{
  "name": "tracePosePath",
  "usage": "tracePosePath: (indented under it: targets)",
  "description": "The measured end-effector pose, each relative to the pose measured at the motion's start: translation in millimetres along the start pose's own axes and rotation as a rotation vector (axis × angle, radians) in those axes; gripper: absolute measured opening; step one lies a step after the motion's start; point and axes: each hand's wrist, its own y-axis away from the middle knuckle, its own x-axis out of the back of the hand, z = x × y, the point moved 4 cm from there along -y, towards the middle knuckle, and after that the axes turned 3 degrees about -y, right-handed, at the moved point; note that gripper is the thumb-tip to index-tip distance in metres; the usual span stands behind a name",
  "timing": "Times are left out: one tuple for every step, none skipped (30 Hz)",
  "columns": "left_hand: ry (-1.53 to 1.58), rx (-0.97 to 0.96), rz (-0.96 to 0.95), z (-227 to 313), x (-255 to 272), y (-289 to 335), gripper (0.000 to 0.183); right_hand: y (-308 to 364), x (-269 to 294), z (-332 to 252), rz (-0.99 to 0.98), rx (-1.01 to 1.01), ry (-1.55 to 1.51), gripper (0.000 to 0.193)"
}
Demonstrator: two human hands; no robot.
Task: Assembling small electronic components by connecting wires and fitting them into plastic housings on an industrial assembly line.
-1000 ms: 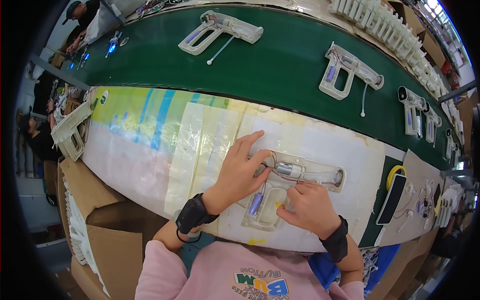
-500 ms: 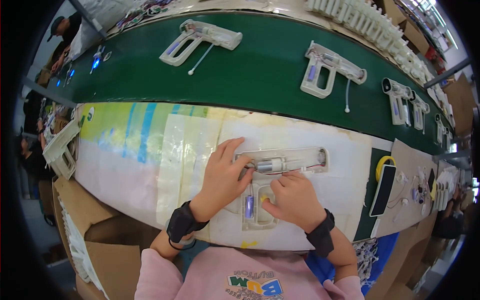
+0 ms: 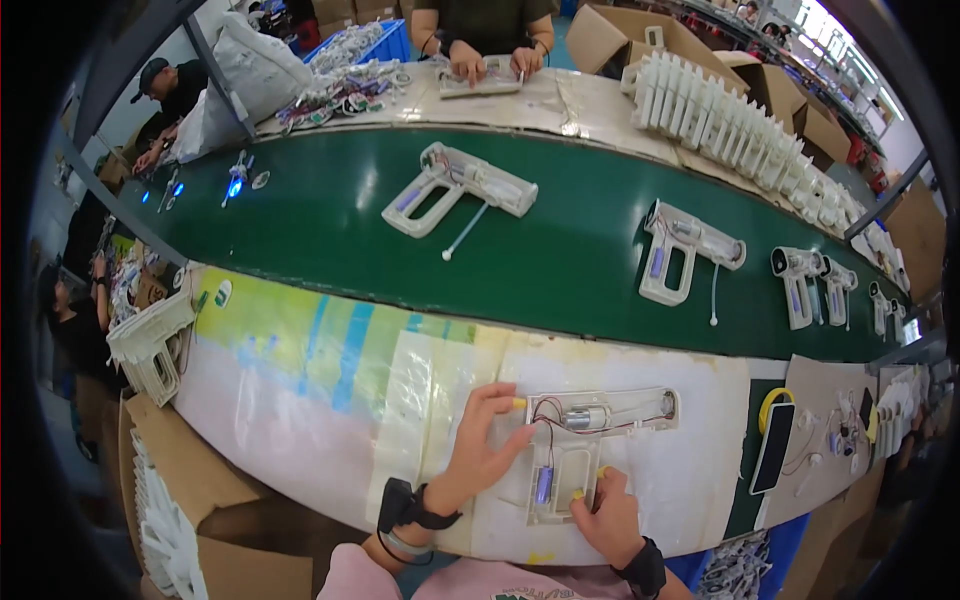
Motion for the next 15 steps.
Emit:
tracePosePath:
  targets:
    - [0.047, 0.068, 0.034, -4, 5, 2, 0.035, -9, -2, -4, 0.017, 0.01, 0.005, 0.053]
    - [0.101, 0.086, 0.053, -4, 10, 2, 0.034, -20, -3, -11, 0.003, 0.026, 0.023, 0.051]
    - [0.111, 0.061, 0.052, -5, 15, 2, 0.034, -31, -5, -18, -0.008, 0.041, 0.042, 0.048]
    - [0.085, 0.063, 0.038, -8, 19, 3, 0.033, -44, -6, -24, 0.018, 0.046, 0.053, 0.048]
    - [0.058, 0.063, 0.025, -11, 22, 4, 0.033, -61, -8, -30, 0.047, 0.066, 0.079, 0.047]
    - [0.069, 0.038, 0.022, -16, 26, 6, 0.033, -78, -11, -36, 0.076, 0.086, 0.106, 0.045]
    - [0.138, 0.107, 0.01, -25, 29, 9, 0.032, -96, -16, -40, 0.101, 0.093, 0.115, 0.045]
    - [0.208, 0.176, -0.007, -33, 31, 12, 0.031, -116, -20, -45, 0.13, 0.122, 0.129, 0.044]
    - [0.217, 0.154, -0.008, -36, 32, 13, 0.031, -135, -22, -50, 0.156, 0.157, 0.143, 0.042]
    - [0.273, 0.207, -0.008, -42, 33, 14, 0.031, -152, -25, -55, 0.175, 0.166, 0.151, 0.042]
    - [0.325, 0.259, -0.008, -47, 34, 15, 0.03, -172, -28, -59, 0.172, 0.18, 0.133, 0.041]
    - [0.326, 0.237, -0.008, -49, 35, 16, 0.03, -190, -31, -63, 0.168, 0.196, 0.112, 0.04]
    - [0.383, 0.274, -0.024, -54, 33, 18, 0.03, -210, -33, -59, 0.19, 0.205, 0.114, 0.04]
    - [0.439, 0.311, -0.047, -59, 29, 17, 0.03, -231, -32, -53, 0.252, 0.214, 0.132, 0.04]
    - [0.433, 0.293, -0.053, -61, 29, 16, 0.03, -246, -30, -55, 0.306, 0.225, 0.144, 0.039]
